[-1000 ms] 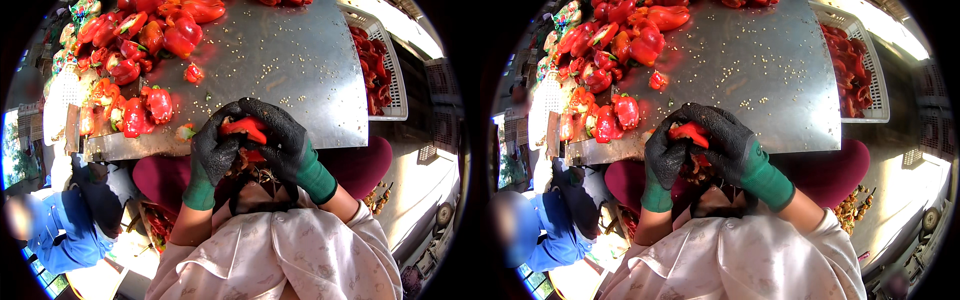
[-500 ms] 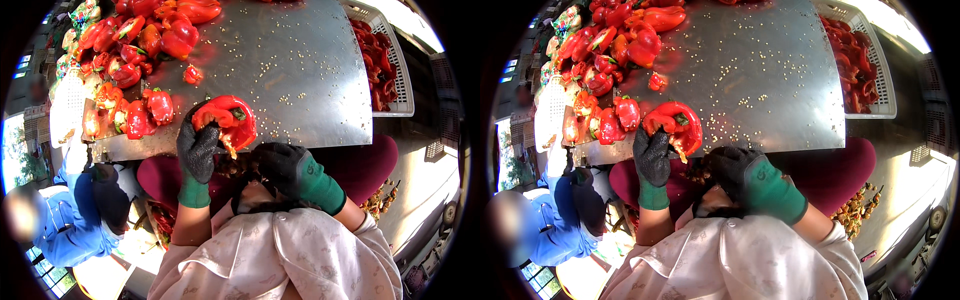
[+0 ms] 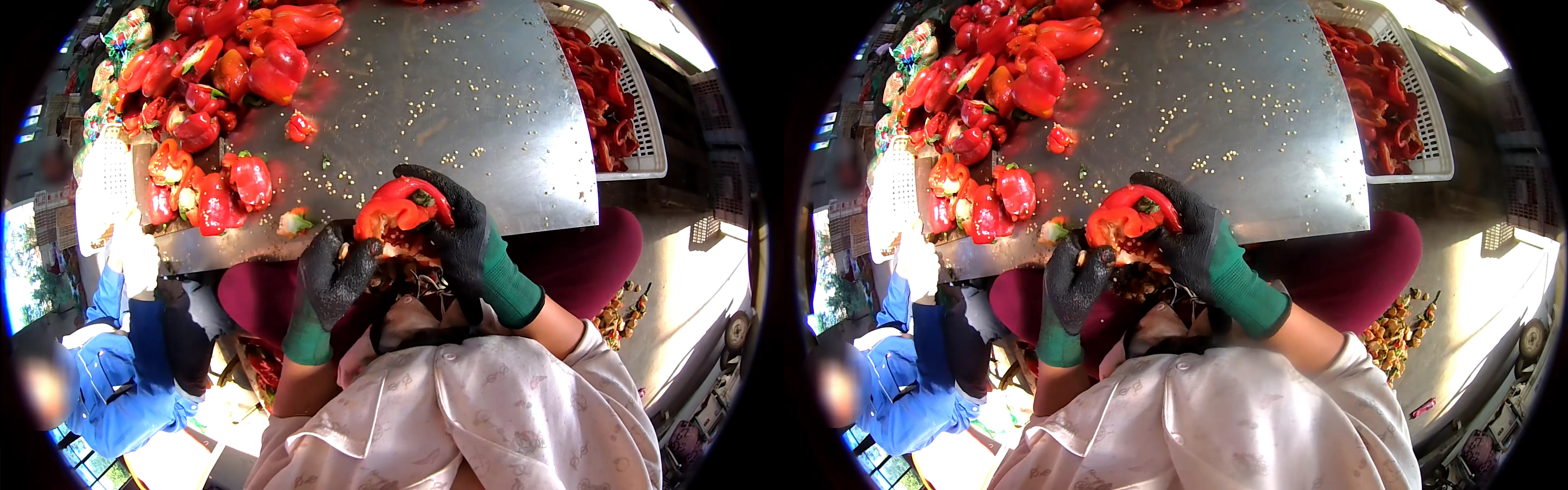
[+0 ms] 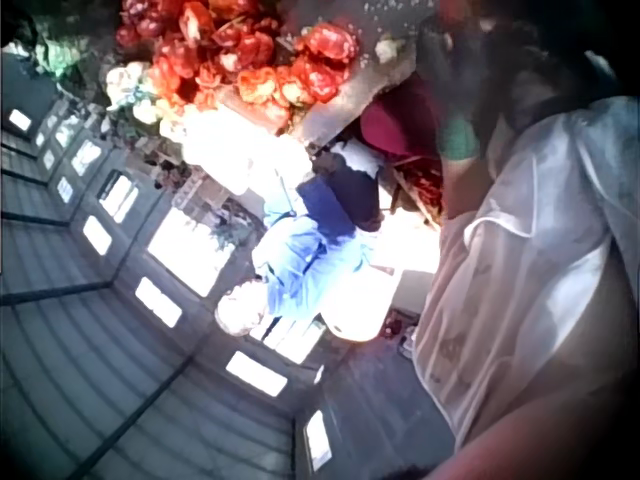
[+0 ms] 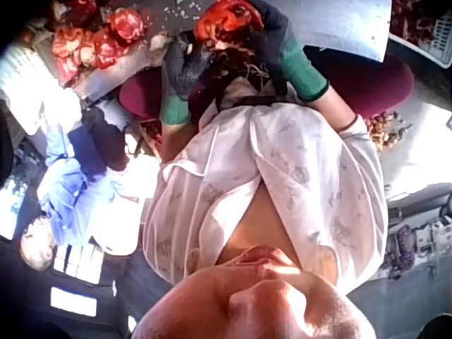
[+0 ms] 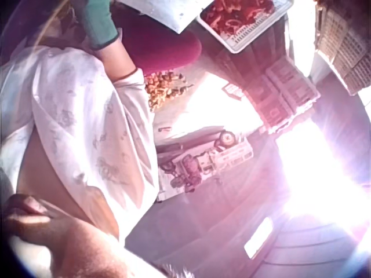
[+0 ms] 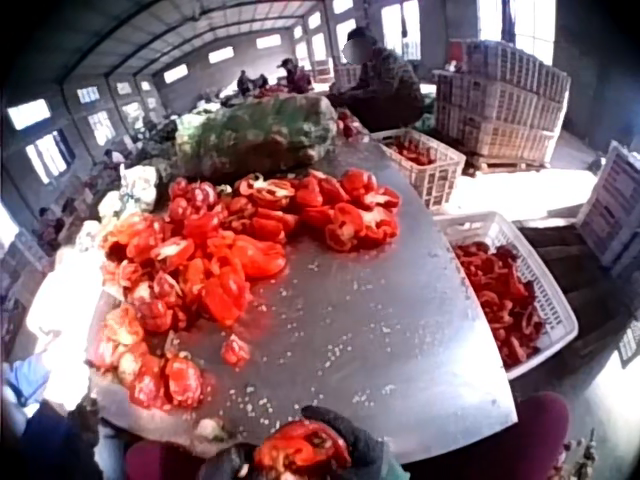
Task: The person removes the stems and seeds from red bell peppers by hand and places the cleaned peppers into a white basket. The person handles each pepper individually, removing the core and seeds before placing it in the basket.
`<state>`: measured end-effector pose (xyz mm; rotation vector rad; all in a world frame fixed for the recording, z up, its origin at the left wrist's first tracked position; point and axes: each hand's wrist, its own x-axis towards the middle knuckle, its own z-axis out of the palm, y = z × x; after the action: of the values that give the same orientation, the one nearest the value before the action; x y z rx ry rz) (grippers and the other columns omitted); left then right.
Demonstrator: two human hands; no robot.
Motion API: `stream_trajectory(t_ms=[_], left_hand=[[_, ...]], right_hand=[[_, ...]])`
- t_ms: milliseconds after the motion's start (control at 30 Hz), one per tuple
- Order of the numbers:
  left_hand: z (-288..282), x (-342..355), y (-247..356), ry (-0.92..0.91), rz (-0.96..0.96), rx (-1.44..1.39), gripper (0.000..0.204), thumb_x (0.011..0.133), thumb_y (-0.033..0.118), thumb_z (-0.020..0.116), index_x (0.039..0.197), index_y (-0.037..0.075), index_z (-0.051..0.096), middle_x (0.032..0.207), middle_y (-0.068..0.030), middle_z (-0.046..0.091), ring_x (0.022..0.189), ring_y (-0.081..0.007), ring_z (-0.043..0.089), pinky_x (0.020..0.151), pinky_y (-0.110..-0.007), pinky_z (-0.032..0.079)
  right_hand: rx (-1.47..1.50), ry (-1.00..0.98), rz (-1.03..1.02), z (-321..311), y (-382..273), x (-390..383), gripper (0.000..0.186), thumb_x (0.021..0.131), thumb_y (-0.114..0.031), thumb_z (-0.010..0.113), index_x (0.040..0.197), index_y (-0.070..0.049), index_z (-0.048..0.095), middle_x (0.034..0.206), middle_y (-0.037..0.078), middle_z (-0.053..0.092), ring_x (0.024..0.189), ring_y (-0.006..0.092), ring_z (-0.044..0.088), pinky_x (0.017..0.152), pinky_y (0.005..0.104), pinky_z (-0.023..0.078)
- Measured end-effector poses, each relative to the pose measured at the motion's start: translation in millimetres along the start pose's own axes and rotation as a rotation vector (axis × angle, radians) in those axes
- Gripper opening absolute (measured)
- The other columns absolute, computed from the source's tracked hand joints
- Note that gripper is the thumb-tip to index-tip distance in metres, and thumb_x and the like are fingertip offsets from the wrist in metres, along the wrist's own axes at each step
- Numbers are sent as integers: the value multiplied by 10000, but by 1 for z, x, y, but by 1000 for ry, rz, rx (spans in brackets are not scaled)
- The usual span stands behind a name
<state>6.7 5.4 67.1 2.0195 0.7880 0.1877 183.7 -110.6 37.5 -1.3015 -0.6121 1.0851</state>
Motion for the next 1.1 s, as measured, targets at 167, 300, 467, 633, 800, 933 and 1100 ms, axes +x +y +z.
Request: stream_trajectory(t_ms=[167, 300, 467, 633, 800, 933, 1100], left_hand=[[-12, -12, -2, 64, 171, 835, 366, 827, 105, 714, 1177, 28, 637, 1113, -181, 653, 1017, -348, 632, 880, -421, 509], [-8, 1, 41, 423, 407, 541, 432, 781, 97, 746, 1202, 64, 652, 1170, -148, 628, 1146, -367, 578, 947, -457, 488], [24, 34, 40, 408, 573, 565, 252, 787, 77, 726, 1032, 52, 674, 1155, -145, 626, 1178, -416, 555, 1013, -523, 440], [23, 30, 30, 427, 576, 180, 177, 792, 33, 694, 967, 27, 662, 1130, -147, 638, 1127, -398, 586, 923, -471, 496], [-16, 7, -2, 235, 129, -382, 176, 788, -35, 666, 956, 18, 666, 1089, -176, 655, 996, -367, 650, 873, -415, 524], [-30, -5, -32, 233, 349, 343, 199, 843, -27, 646, 1038, 7, 649, 1021, -152, 686, 971, -307, 672, 914, -392, 503], [-33, -8, -69, 562, 133, 563, 296, 844, 59, 695, 1130, 11, 641, 1138, -185, 662, 1074, -335, 637, 930, -407, 505]], right_hand=[[-406, 78, -145, -1, 3, 1, 666, 784, 99, 567, 1424, -41, 449, 1355, 161, 575, 1233, 245, 578, 1028, 343, 461], [-413, 78, -179, 5, 6, -2, 697, 788, 102, 605, 1445, -49, 427, 1378, 164, 562, 1226, 271, 589, 1011, 351, 475], [-506, 83, -248, 7, 10, -5, 686, 811, 92, 615, 1453, -54, 422, 1387, 177, 554, 1207, 301, 603, 983, 375, 498], [-429, 49, -191, -6, 3, -10, 637, 841, 60, 587, 1449, -39, 427, 1406, 151, 542, 1258, 268, 559, 1053, 363, 440], [-191, 141, -280, -18, -10, 4, 598, 847, 51, 513, 1437, 15, 420, 1410, 147, 528, 1309, 236, 498, 1114, 357, 367], [-467, 186, -833, -29, -9, 28, 720, 692, 131, 468, 1398, -11, 483, 1356, 190, 565, 1266, 325, 552, 1066, 404, 427], [-856, 93, -696, -51, 41, 68, 645, 712, 86, 527, 1336, -74, 571, 1306, 177, 605, 1184, 353, 598, 982, 415, 493]])
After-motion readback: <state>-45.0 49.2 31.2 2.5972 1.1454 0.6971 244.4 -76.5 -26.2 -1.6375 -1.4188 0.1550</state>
